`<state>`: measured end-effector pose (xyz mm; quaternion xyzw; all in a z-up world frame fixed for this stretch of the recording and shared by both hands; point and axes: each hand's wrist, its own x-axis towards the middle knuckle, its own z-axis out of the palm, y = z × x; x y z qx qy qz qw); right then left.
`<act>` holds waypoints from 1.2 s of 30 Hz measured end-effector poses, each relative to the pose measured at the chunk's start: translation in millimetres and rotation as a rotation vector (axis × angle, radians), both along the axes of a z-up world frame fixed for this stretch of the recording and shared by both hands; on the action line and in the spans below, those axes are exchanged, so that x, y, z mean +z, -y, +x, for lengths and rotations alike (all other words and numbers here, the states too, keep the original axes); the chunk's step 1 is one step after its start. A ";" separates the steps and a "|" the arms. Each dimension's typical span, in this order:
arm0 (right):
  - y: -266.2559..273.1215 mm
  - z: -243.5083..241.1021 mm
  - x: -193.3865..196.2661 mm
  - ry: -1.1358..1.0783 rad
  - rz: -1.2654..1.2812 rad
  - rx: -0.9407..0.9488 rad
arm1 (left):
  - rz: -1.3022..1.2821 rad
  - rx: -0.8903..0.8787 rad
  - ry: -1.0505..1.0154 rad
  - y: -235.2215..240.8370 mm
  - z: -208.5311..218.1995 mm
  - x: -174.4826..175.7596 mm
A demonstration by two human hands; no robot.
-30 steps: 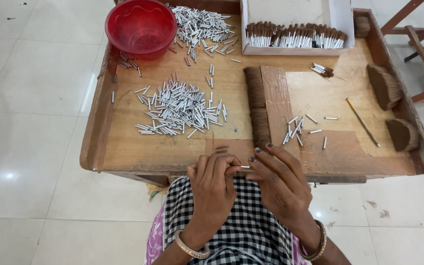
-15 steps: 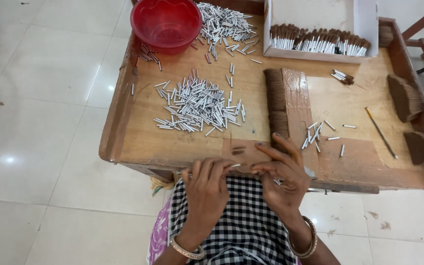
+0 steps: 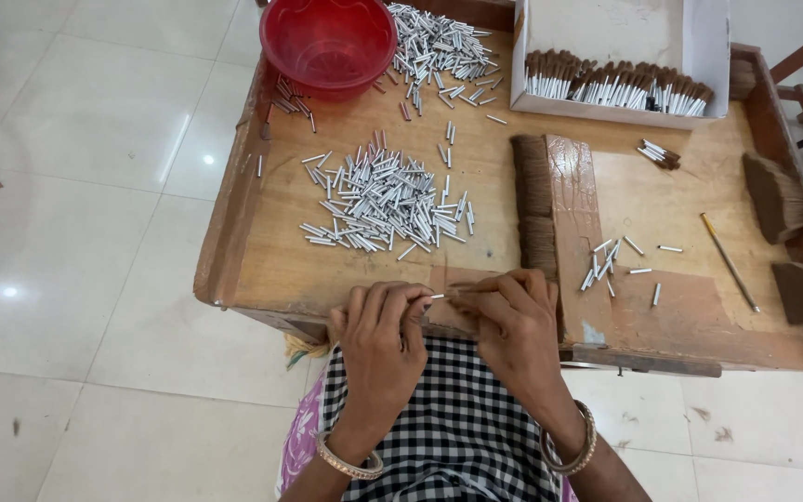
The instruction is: The person sits at a workbench assembling brushes. They pick metal ferrules from a pile, insert tufts of bristles into them, and press the bristle ends against a wooden block to seat them, placing finished brushes into a box and setting rejects aside.
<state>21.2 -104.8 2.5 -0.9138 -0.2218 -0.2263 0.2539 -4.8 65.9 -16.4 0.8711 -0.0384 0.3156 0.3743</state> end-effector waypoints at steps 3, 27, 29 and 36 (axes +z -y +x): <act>-9.0 -5.5 31.3 -0.058 0.092 0.051 | -0.013 -0.016 0.011 3.6 0.8 2.9; 31.1 -41.4 -0.3 0.042 0.485 0.039 | -0.131 -0.235 0.050 47.8 -18.3 3.0; 39.5 -47.2 -4.7 -0.025 0.557 0.053 | -0.126 -0.245 0.049 51.9 -20.3 2.2; 53.1 -57.9 -22.7 -0.049 0.596 -0.065 | -0.155 -0.286 0.059 69.5 -25.5 -8.3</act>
